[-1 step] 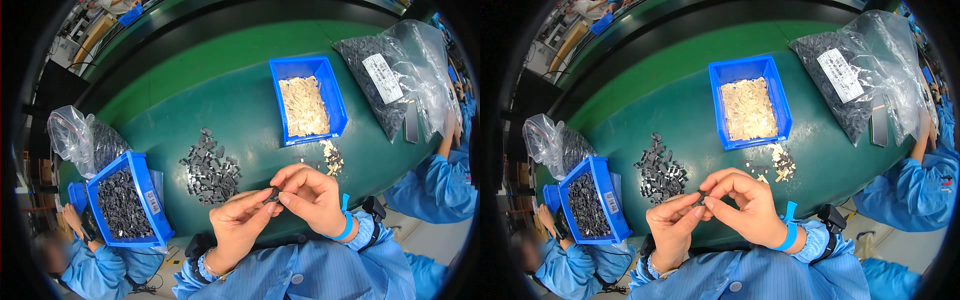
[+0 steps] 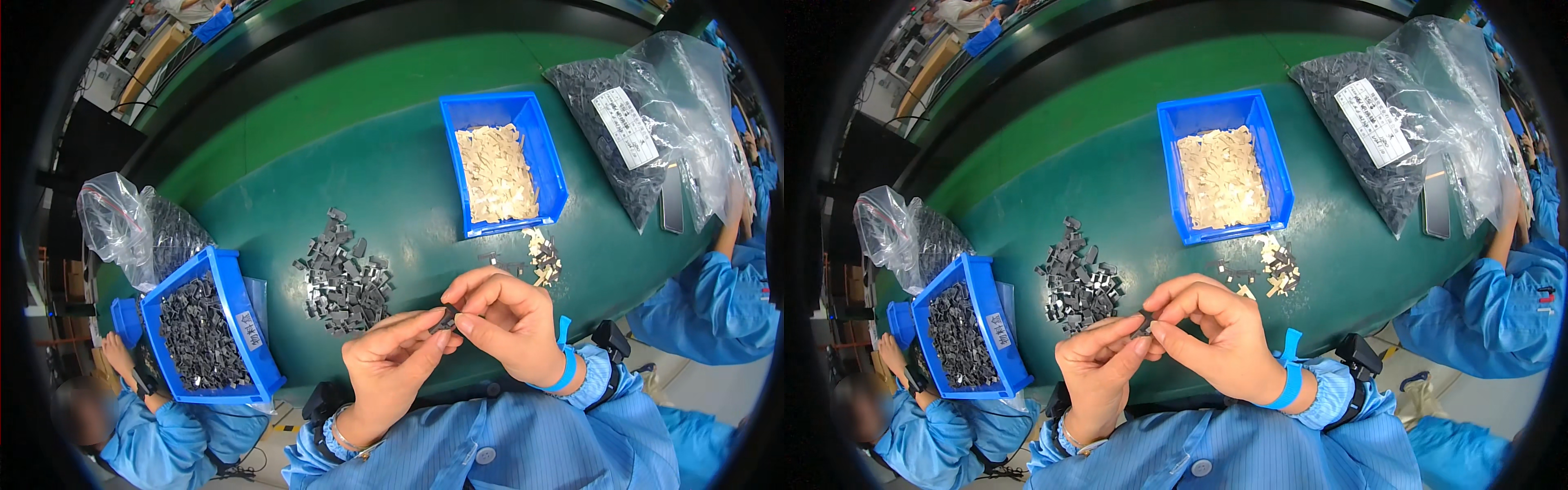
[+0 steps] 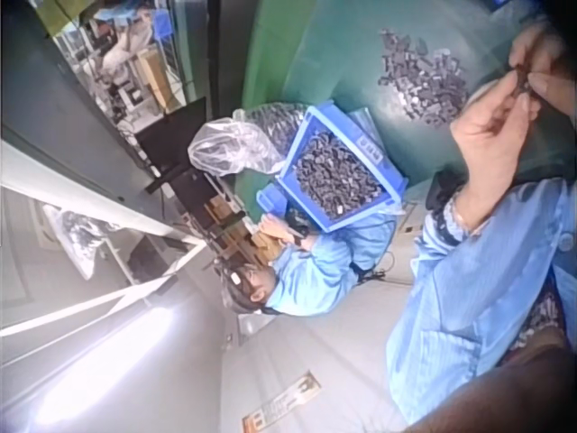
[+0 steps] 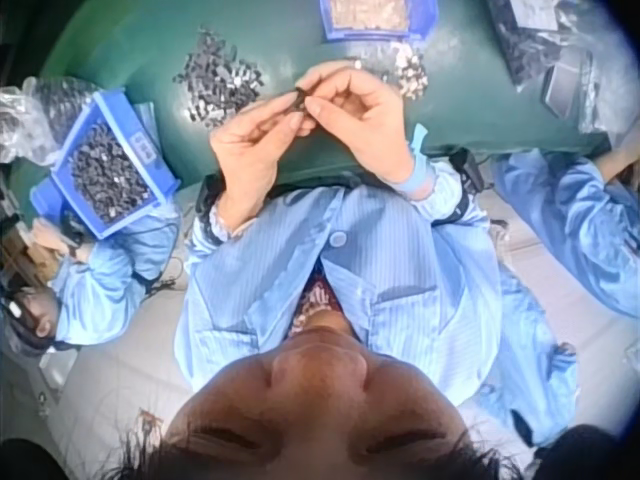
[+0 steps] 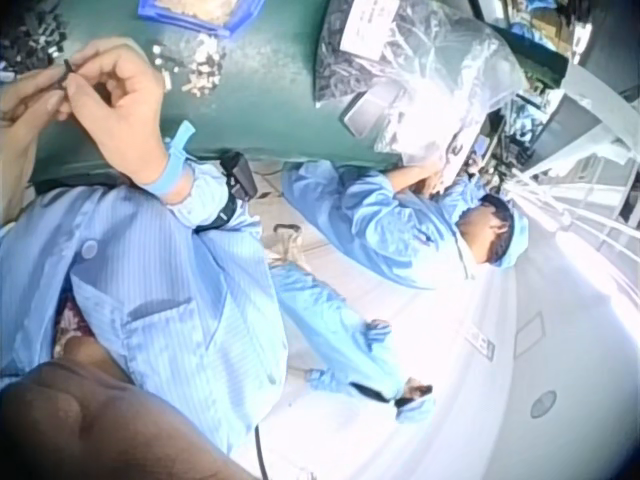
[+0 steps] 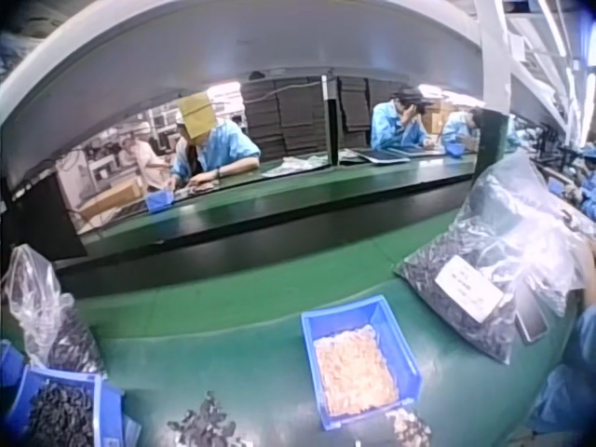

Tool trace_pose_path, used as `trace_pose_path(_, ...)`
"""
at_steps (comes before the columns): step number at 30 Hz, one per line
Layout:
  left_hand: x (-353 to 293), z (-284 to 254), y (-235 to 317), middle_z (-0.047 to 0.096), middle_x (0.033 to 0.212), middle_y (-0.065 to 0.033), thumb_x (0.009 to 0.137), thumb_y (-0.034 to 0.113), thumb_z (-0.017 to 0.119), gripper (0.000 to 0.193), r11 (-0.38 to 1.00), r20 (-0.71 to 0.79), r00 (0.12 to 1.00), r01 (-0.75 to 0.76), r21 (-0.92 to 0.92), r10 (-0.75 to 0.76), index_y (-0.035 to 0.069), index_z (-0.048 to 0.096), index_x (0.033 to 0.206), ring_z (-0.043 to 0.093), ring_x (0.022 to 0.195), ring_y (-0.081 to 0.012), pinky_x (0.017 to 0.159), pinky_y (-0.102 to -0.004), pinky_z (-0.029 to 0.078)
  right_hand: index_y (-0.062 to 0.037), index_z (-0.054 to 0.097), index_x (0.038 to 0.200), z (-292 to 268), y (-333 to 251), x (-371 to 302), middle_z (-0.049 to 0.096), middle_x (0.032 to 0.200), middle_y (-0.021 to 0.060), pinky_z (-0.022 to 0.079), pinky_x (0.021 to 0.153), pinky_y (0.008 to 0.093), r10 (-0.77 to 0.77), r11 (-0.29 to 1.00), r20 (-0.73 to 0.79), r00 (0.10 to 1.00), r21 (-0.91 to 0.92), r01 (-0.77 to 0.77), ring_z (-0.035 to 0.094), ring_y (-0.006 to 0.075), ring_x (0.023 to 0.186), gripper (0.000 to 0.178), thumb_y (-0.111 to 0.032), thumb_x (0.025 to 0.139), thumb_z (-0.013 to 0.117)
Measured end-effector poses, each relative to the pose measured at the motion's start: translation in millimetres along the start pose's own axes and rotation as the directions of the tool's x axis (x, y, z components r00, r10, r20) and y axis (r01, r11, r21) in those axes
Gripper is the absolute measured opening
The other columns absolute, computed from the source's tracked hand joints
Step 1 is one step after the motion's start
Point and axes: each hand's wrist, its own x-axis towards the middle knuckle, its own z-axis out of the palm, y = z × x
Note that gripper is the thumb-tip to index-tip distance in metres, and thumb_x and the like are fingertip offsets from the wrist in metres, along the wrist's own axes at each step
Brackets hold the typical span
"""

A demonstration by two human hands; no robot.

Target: The worker is sorting and assembling small black and beige manufacturing components at a factory workbench.

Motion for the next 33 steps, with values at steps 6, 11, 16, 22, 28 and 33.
trace_pose_path(6, 0.3, -0.5, 0.9, 0.062, 0.097, -0.0165, 0.078, -0.009, 0.06, 0.025, 1.0, 0.015, 1.0, -0.019, 0.024, 0.018, -0.005, 0.061, 0.103, 0.064, 0.081, -0.0182, 0.07, -0.0261, 0.054, 0.0051, 0.055, 0.082, -0.8, 2.0, 1.1, 0.051, 0.102, 0.0147, 0.054, 0.069, 0.0263, -0.058, 0.996, 0.013, 0.998, -0.073, 0.058, 0.058, 0.0152, 0.084, 0.007, 0.01, 0.078, 0.056)
trace_pose_path(11, 0.2, -1.2, 1.0, 0.062, 0.097, -0.0168, 0.078, -0.009, 0.06, 0.025, 0.999, 0.029, 0.999, -0.042, 0.034, 0.041, -0.006, 0.061, 0.102, 0.064, 0.081, -0.0185, 0.071, -0.0265, 0.054, 0.0047, 0.055, 0.081, 0.7, 0.5, 1.5, 0.051, 0.101, 0.0141, 0.054, 0.069, 0.0257, -0.064, 0.992, 0.011, 0.998, -0.11, 0.065, 0.057, 0.0146, 0.084, 0.006, 0.009, 0.077, 0.057)
trace_pose_path(16, 0.0, -1.4, 0.7, 0.062, 0.098, -0.017, 0.078, -0.01, 0.06, 0.025, 0.999, 0.027, 0.999, -0.041, 0.035, 0.04, -0.006, 0.061, 0.102, 0.064, 0.082, -0.0188, 0.072, -0.0269, 0.054, 0.0042, 0.056, 0.08, 1.3, -0.1, 1.2, 0.051, 0.101, 0.0137, 0.053, 0.069, 0.0255, -0.043, 0.993, 0.001, 0.999, -0.114, 0.043, 0.057, 0.0145, 0.085, 0.006, 0.009, 0.077, 0.059)
trace_pose_path(22, -0.6, -0.7, -0.7, 0.062, 0.098, -0.0175, 0.078, -0.01, 0.06, 0.024, 1.0, 0.021, 0.999, -0.026, -0.002, 0.026, -0.006, 0.061, 0.102, 0.064, 0.081, -0.0188, 0.072, -0.0277, 0.054, 0.003, 0.056, 0.079, 0.0, 1.3, 1.0, 0.052, 0.1, 0.0127, 0.051, 0.07, 0.0249, -0.053, 0.989, -0.006, 0.999, -0.139, 0.052, 0.056, 0.0136, 0.085, 0.008, 0.008, 0.075, 0.061)
trace_pose_path(28, -1.6, 1.3, 0.2, 0.063, 0.095, -0.0178, 0.078, -0.01, 0.06, 0.024, 0.999, 0.009, 0.999, -0.036, -0.017, 0.036, -0.006, 0.061, 0.101, 0.064, 0.08, -0.0187, 0.071, -0.0279, 0.054, -0.0009, 0.057, 0.078, -3.3, 6.3, 2.0, 0.057, 0.095, 0.0114, 0.046, 0.072, 0.0264, -0.192, 0.933, 0.021, 0.981, -0.307, 0.19, 0.056, 0.0141, 0.083, 0.013, 0.003, 0.07, 0.068)
trace_pose_path(33, -2.5, 1.0, 0.1, 0.063, 0.095, -0.018, 0.078, -0.009, 0.06, 0.023, 0.997, 0.021, 0.999, -0.046, -0.066, 0.048, -0.006, 0.061, 0.1, 0.064, 0.08, -0.019, 0.071, -0.0283, 0.054, -0.0023, 0.059, 0.078, -6.7, 2.8, 5.0, 0.058, 0.092, 0.01, 0.046, 0.068, 0.0253, -0.191, 0.874, 0.038, 0.981, -0.449, 0.188, 0.057, 0.0147, 0.078, 0.016, -0.004, 0.069, 0.072)
